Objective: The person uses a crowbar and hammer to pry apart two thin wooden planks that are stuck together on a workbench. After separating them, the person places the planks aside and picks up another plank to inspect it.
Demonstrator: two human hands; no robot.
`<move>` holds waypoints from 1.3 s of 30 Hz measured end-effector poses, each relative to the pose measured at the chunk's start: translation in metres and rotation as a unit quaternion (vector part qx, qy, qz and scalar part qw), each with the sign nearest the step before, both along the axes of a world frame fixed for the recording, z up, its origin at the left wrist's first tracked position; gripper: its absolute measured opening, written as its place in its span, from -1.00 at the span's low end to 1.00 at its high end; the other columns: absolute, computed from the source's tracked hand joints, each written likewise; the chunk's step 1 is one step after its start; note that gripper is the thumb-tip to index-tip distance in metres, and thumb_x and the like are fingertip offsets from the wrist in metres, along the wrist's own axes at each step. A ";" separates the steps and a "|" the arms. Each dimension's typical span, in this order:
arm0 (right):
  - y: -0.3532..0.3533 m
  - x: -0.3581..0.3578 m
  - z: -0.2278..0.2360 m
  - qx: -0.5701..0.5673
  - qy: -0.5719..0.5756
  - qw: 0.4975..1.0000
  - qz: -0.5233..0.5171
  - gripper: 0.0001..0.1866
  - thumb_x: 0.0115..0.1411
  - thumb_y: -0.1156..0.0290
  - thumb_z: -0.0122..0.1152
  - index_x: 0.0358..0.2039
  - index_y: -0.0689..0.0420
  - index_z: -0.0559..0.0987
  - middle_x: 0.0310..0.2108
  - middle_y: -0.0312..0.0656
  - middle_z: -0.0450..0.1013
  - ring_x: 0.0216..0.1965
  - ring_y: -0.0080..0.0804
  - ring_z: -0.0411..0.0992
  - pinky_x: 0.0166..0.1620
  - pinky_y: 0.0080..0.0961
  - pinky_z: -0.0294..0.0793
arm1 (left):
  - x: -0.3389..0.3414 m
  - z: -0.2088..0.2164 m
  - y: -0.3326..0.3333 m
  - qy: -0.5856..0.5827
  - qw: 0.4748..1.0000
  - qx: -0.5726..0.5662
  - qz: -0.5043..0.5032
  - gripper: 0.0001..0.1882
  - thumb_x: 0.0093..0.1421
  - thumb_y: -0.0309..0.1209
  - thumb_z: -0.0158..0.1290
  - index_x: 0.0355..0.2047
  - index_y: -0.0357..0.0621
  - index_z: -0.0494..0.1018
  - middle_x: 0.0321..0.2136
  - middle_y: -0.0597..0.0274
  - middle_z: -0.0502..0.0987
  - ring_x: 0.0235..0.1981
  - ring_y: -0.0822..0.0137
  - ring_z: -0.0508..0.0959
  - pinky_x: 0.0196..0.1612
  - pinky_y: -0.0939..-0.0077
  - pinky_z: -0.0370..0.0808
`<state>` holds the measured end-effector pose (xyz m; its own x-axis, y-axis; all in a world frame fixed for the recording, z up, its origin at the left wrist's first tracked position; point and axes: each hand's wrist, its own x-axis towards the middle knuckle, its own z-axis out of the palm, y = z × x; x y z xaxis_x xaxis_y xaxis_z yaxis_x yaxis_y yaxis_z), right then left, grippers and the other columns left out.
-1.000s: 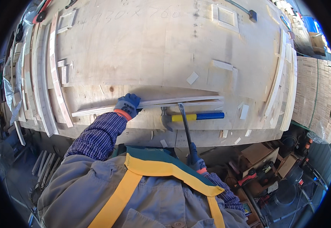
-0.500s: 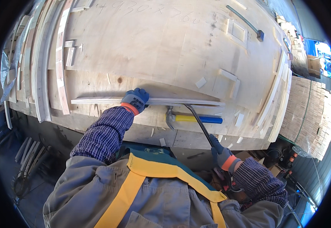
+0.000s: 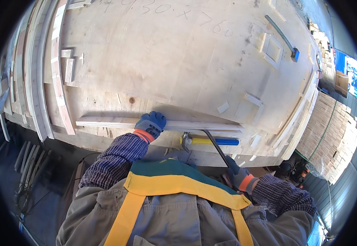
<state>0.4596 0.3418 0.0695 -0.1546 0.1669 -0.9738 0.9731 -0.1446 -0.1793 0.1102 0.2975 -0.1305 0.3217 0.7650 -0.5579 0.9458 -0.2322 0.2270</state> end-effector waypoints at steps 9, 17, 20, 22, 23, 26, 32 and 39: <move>-0.098 0.031 -0.051 0.050 0.075 0.989 -0.120 -0.26 0.18 0.39 0.02 0.32 -0.04 -0.06 -0.44 0.08 0.46 -0.41 -0.04 0.46 -0.31 -0.20 0.41 | 0.000 0.003 0.006 0.007 0.999 -0.036 -0.004 -0.63 0.01 -0.18 0.12 -0.19 0.00 0.43 -0.25 0.30 0.41 -0.18 0.28 0.42 -0.28 0.33 0.43; -0.098 0.010 -0.035 0.031 0.005 0.998 -0.050 -0.16 0.18 0.36 0.00 0.34 -0.17 -0.24 -0.37 0.24 0.47 -0.33 0.18 0.46 -0.26 -0.07 0.41 | 0.003 0.007 0.005 0.025 0.999 -0.031 0.013 -0.53 0.01 -0.08 0.15 -0.11 0.00 0.41 -0.16 0.28 0.41 -0.10 0.23 0.41 -0.17 0.30 0.44; -0.107 0.012 -0.040 0.099 0.064 0.992 -0.052 -0.19 0.20 0.38 -0.04 0.34 -0.18 -0.25 -0.44 0.21 0.47 -0.40 0.16 0.46 -0.35 -0.07 0.41 | 0.005 0.012 0.003 0.041 0.999 -0.014 0.016 -0.51 0.00 -0.09 0.17 -0.10 -0.01 0.40 -0.16 0.26 0.41 -0.09 0.24 0.41 -0.14 0.30 0.43; -0.114 0.015 -0.044 0.127 0.068 0.988 -0.053 -0.22 0.21 0.38 -0.05 0.34 -0.17 -0.22 -0.47 0.21 0.46 -0.44 0.15 0.46 -0.38 -0.09 0.41 | 0.007 0.015 0.001 0.037 0.999 -0.014 0.020 -0.55 0.03 -0.12 0.14 -0.11 -0.02 0.39 -0.16 0.26 0.39 -0.09 0.23 0.40 -0.14 0.28 0.43; -0.117 0.017 -0.047 0.133 0.047 0.989 -0.046 -0.23 0.22 0.38 -0.06 0.34 -0.17 -0.20 -0.48 0.21 0.46 -0.45 0.14 0.46 -0.38 -0.09 0.41 | 0.008 0.017 0.001 0.044 0.999 -0.008 0.014 -0.57 0.04 -0.13 0.13 -0.12 -0.03 0.38 -0.16 0.25 0.38 -0.10 0.23 0.40 -0.14 0.26 0.43; -0.129 0.022 -0.053 0.163 0.066 0.980 -0.091 -0.28 0.23 0.40 -0.04 0.33 -0.16 -0.11 -0.51 0.19 0.44 -0.48 0.11 0.46 -0.39 -0.13 0.41 | 0.009 0.022 -0.006 0.031 0.999 0.000 0.037 -0.47 0.01 -0.05 0.14 -0.07 -0.03 0.37 -0.12 0.22 0.39 -0.06 0.19 0.38 -0.08 0.24 0.40; -0.165 0.032 -0.058 0.258 0.155 0.934 -0.195 -0.33 0.21 0.45 -0.04 0.31 -0.21 0.04 -0.59 0.07 0.41 -0.57 -0.13 0.43 -0.43 -0.25 0.38 | -0.024 0.034 -0.034 -0.019 0.992 0.108 0.063 -0.28 -0.05 0.00 0.18 0.08 -0.05 0.30 -0.04 0.15 0.39 -0.02 0.14 0.38 0.07 0.20 0.27; -0.164 0.050 -0.052 0.272 0.059 0.938 -0.205 -0.34 0.21 0.45 -0.07 0.30 -0.31 0.07 -0.65 -0.16 0.36 -0.64 -0.41 0.35 -0.49 -0.39 0.37 | 0.011 0.029 -0.026 0.034 0.997 0.059 0.042 -0.41 0.05 -0.05 0.12 0.08 0.08 0.29 -0.09 0.19 0.43 -0.06 0.14 0.44 -0.04 0.21 0.40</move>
<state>0.5095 0.1782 0.0180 -0.0707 0.7033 -0.7074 0.8238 -0.3587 -0.4390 0.1209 0.2718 -0.1012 0.2179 0.8491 -0.4811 0.9754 -0.1729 0.1366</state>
